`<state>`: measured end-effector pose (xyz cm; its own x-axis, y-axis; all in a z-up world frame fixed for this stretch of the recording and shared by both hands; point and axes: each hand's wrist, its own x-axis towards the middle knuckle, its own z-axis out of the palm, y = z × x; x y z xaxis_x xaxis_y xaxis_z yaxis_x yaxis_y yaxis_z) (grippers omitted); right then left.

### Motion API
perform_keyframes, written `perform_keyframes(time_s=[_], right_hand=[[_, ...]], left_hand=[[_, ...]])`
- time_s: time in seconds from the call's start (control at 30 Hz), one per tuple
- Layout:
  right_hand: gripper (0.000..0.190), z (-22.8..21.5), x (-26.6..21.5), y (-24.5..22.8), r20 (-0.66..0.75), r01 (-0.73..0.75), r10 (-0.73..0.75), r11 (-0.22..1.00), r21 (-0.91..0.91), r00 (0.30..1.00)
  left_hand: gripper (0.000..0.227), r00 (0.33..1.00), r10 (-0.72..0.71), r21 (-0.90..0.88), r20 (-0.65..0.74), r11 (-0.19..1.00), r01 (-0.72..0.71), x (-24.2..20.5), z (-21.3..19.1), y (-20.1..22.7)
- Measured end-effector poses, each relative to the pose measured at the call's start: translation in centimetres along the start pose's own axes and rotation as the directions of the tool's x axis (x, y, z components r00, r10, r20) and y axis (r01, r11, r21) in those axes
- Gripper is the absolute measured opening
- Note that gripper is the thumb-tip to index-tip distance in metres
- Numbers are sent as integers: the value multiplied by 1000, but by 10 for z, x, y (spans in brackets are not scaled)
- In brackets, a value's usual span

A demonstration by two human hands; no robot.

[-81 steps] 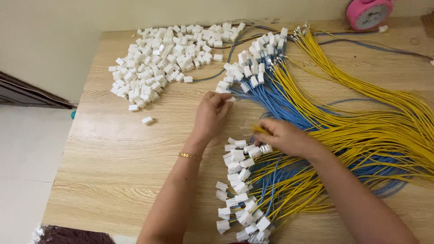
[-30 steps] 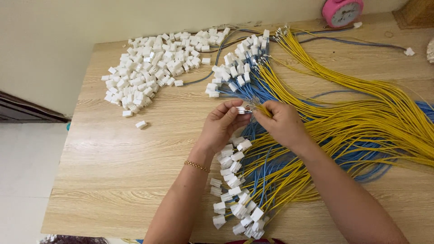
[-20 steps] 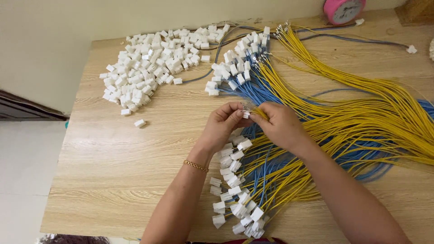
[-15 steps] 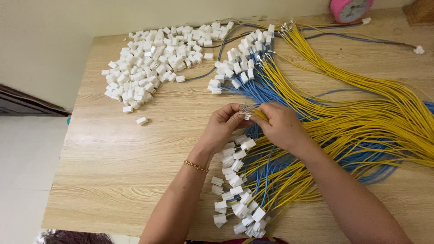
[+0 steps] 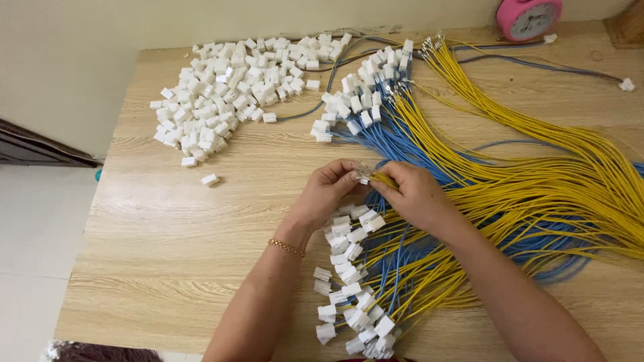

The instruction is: Insert terminal-tipped wires into white plastic housing connectors to assemble cable harnesses.

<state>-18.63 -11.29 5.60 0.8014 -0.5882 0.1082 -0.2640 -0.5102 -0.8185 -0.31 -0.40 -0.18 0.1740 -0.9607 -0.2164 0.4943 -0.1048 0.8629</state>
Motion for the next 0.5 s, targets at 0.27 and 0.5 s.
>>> perform_keyframes(time_s=[0.27,0.5], right_hand=[[25,3,9,25,26,51,-49,998,-43,998],[30,-17,20,15,-96,-187,225,934,304,970]], left_hand=[[13,998,38,332,-44,943,-21,-12,8,24],[19,931,352,831,-94,543,-122,-3,-25,36]])
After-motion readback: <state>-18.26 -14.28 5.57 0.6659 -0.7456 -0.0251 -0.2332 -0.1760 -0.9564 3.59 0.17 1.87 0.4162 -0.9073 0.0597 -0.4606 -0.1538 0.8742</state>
